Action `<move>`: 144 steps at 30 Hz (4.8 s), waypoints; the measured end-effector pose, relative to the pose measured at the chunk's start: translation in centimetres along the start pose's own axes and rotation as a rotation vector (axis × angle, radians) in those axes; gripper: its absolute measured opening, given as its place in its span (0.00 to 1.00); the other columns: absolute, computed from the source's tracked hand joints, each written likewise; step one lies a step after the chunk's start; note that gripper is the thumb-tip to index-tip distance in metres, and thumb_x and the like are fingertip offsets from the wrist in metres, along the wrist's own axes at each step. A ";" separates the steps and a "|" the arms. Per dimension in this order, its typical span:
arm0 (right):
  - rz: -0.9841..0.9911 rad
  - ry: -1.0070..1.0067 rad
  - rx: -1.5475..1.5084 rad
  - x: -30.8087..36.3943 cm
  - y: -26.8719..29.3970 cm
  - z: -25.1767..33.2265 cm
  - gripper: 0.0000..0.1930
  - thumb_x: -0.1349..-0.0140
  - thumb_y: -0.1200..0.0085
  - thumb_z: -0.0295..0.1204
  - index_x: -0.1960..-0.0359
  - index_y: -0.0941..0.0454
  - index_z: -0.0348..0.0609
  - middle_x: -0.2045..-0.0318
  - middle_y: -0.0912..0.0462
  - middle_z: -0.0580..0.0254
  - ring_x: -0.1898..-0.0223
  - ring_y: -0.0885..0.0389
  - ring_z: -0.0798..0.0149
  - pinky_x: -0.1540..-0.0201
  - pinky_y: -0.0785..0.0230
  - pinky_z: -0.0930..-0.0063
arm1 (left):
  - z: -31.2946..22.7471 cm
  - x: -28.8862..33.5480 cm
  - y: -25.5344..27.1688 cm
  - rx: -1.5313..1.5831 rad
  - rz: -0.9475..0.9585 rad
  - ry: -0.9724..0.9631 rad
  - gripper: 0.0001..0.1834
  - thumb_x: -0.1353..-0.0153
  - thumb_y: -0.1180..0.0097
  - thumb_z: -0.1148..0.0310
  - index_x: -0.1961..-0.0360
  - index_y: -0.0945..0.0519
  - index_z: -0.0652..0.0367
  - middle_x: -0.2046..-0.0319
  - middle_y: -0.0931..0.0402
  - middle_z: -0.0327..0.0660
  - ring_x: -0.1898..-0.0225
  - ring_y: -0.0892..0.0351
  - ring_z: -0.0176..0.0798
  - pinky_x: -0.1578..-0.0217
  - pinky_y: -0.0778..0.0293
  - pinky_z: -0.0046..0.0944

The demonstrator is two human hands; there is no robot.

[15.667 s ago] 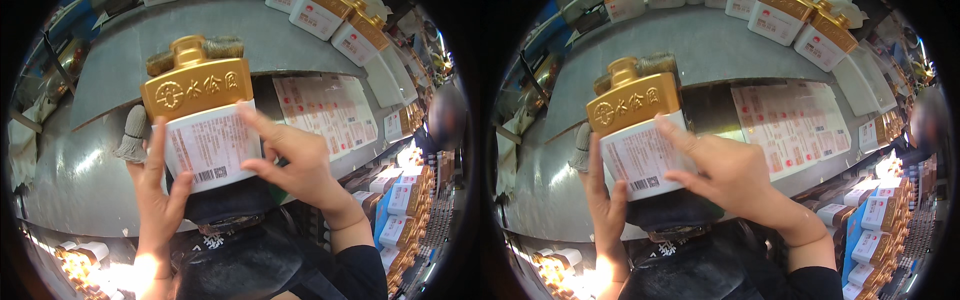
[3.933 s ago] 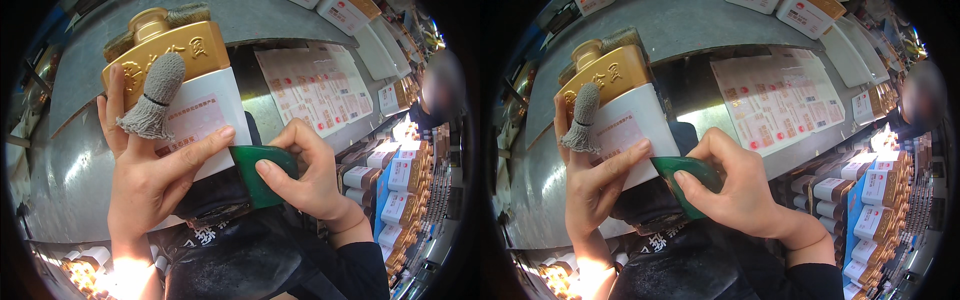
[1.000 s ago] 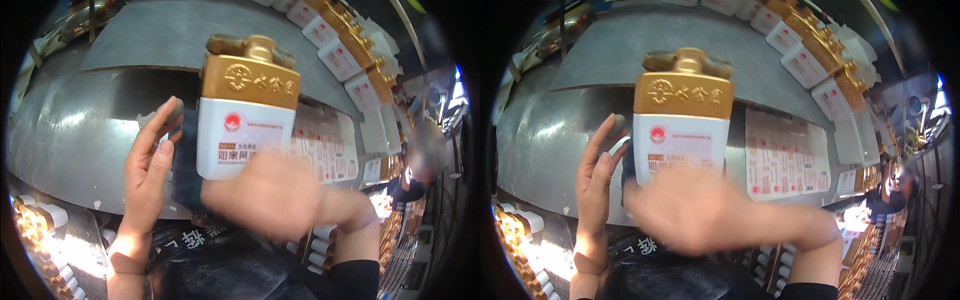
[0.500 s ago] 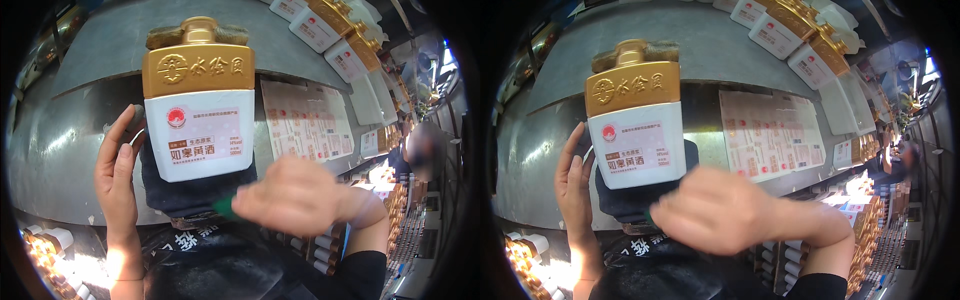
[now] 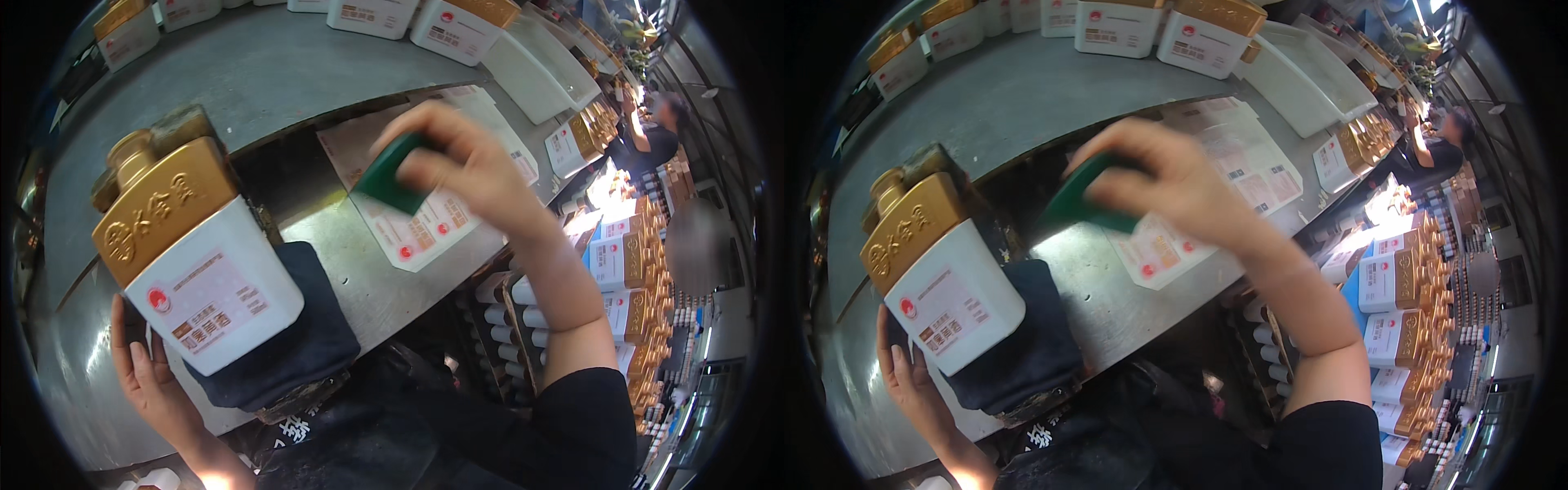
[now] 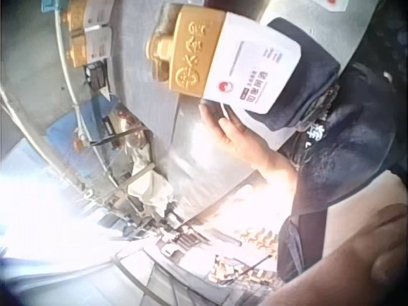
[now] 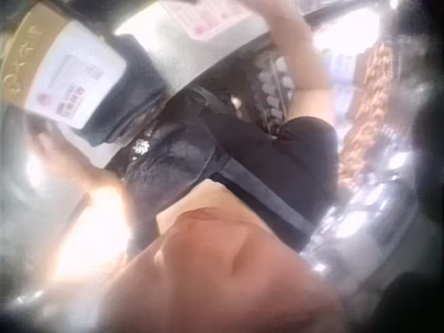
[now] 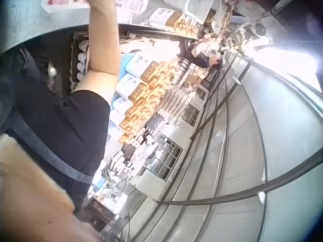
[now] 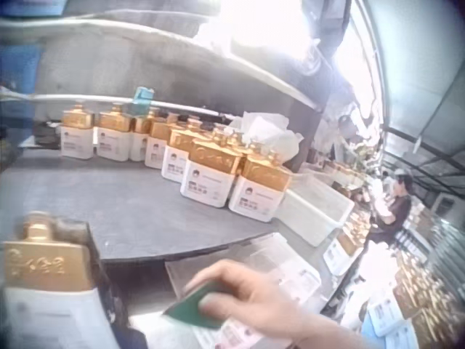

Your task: The person applies adhesive labels to the sides of gold and white bottles using a green plastic squeegee to smooth them out. They handle the bottles one by one, peeling the backing from the labels and pressing them onto the containers before placing the finished items on a nearby table.

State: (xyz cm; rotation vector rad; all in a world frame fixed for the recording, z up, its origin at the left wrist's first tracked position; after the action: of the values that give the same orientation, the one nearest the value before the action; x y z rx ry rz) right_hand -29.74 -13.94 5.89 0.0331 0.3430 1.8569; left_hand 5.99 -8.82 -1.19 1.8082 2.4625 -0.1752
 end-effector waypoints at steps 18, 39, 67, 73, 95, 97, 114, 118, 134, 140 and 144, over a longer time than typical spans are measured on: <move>-0.097 -0.305 1.089 4.9 19.9 -12.3 0.14 0.38 0.49 0.27 0.52 0.18 0.44 0.69 0.18 0.48 0.70 0.19 0.52 0.62 0.28 0.65 | 1.0 -3.1 4.4 -0.184 -0.223 0.006 0.24 0.27 0.58 0.66 0.33 0.36 0.63 0.38 0.31 0.42 0.44 0.26 0.34 0.43 0.31 0.34; -0.016 0.070 1.125 -10.2 1.2 -14.1 0.18 0.40 0.52 0.34 0.50 0.21 0.44 0.49 0.20 0.48 0.48 0.21 0.48 0.46 0.29 0.58 | -2.0 -2.7 1.1 -0.034 -0.123 -0.082 0.22 0.28 0.58 0.71 0.36 0.34 0.68 0.41 0.29 0.49 0.43 0.25 0.39 0.42 0.30 0.38; -0.249 0.081 1.104 -3.8 -0.1 -7.9 0.08 0.40 0.44 0.32 0.61 0.20 0.44 0.68 0.16 0.55 0.70 0.18 0.55 0.66 0.26 0.65 | -4.0 -0.1 0.8 -0.147 0.042 -0.176 0.16 0.33 0.53 0.75 0.47 0.23 0.66 0.49 0.22 0.45 0.46 0.24 0.37 0.42 0.31 0.41; 0.029 -0.044 0.142 -1.2 -6.7 5.5 0.07 0.38 0.41 0.30 0.64 0.19 0.39 0.73 0.20 0.72 0.72 0.28 0.82 0.71 0.36 0.84 | -10.3 -0.2 -7.0 -0.432 0.400 -0.366 0.17 0.31 0.52 0.63 0.45 0.20 0.52 0.50 0.22 0.44 0.45 0.35 0.43 0.39 0.43 0.42; 0.091 0.018 0.362 -12.0 -10.6 6.9 0.08 0.43 0.41 0.28 0.71 0.21 0.33 0.81 0.23 0.65 0.78 0.27 0.75 0.73 0.34 0.76 | -10.6 -10.3 -8.3 -0.643 0.377 -0.364 0.10 0.48 0.36 0.66 0.72 0.19 0.62 0.59 0.21 0.43 0.53 0.30 0.41 0.47 0.37 0.38; 0.129 -0.003 0.390 -12.2 -10.8 6.9 0.08 0.44 0.42 0.28 0.71 0.21 0.33 0.82 0.24 0.64 0.78 0.28 0.73 0.73 0.34 0.74 | -10.4 -10.6 -8.4 -0.647 0.411 -0.382 0.09 0.48 0.36 0.66 0.72 0.18 0.62 0.58 0.21 0.43 0.53 0.30 0.42 0.48 0.37 0.37; 0.186 -0.040 0.420 -12.9 -11.3 5.9 0.09 0.40 0.40 0.29 0.73 0.21 0.36 0.80 0.25 0.74 0.77 0.34 0.82 0.75 0.40 0.84 | -10.5 -11.0 -9.0 -0.619 0.480 -0.302 0.11 0.48 0.35 0.65 0.72 0.17 0.64 0.57 0.21 0.44 0.52 0.30 0.40 0.47 0.38 0.38; 0.203 -0.015 0.387 -13.2 -11.5 5.8 0.09 0.40 0.40 0.28 0.74 0.22 0.36 0.81 0.26 0.74 0.77 0.33 0.83 0.75 0.40 0.85 | -10.4 -11.0 -8.7 -0.628 0.473 -0.309 0.10 0.48 0.36 0.65 0.73 0.17 0.63 0.59 0.22 0.43 0.52 0.30 0.40 0.47 0.38 0.37; 0.229 -0.065 0.376 -13.4 -10.7 5.5 0.11 0.45 0.42 0.31 0.73 0.20 0.32 0.80 0.19 0.56 0.76 0.20 0.68 0.71 0.29 0.71 | -9.0 -12.4 -11.3 -0.499 0.762 -0.305 0.16 0.49 0.31 0.63 0.61 0.17 0.61 0.64 0.22 0.39 0.57 0.31 0.37 0.52 0.37 0.36; 0.241 -0.056 0.371 -13.4 -10.8 5.5 0.12 0.45 0.41 0.31 0.72 0.20 0.31 0.79 0.19 0.56 0.76 0.20 0.66 0.70 0.29 0.71 | -8.6 -12.8 -11.2 -0.460 0.758 -0.344 0.14 0.48 0.32 0.66 0.62 0.15 0.59 0.69 0.21 0.38 0.59 0.31 0.37 0.53 0.36 0.35; 0.260 -0.068 0.315 -13.4 -10.6 5.3 0.12 0.45 0.42 0.31 0.72 0.20 0.31 0.79 0.19 0.56 0.76 0.22 0.67 0.71 0.30 0.71 | -8.5 -13.1 -11.1 -0.446 0.777 -0.283 0.15 0.51 0.30 0.66 0.64 0.16 0.62 0.68 0.23 0.38 0.58 0.32 0.36 0.53 0.37 0.35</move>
State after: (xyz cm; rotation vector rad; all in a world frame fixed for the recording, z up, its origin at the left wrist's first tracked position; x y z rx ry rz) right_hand -14.69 -22.51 10.36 0.3707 0.6040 2.0348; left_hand -0.70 -23.28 9.50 2.1590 1.3379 0.1506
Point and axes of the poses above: each hand's wrist, its own x-axis away from the middle knuckle, its own y-axis out of the back of the hand, z = x × y, the point moved 10 cm from there along -x, towards the middle knuckle
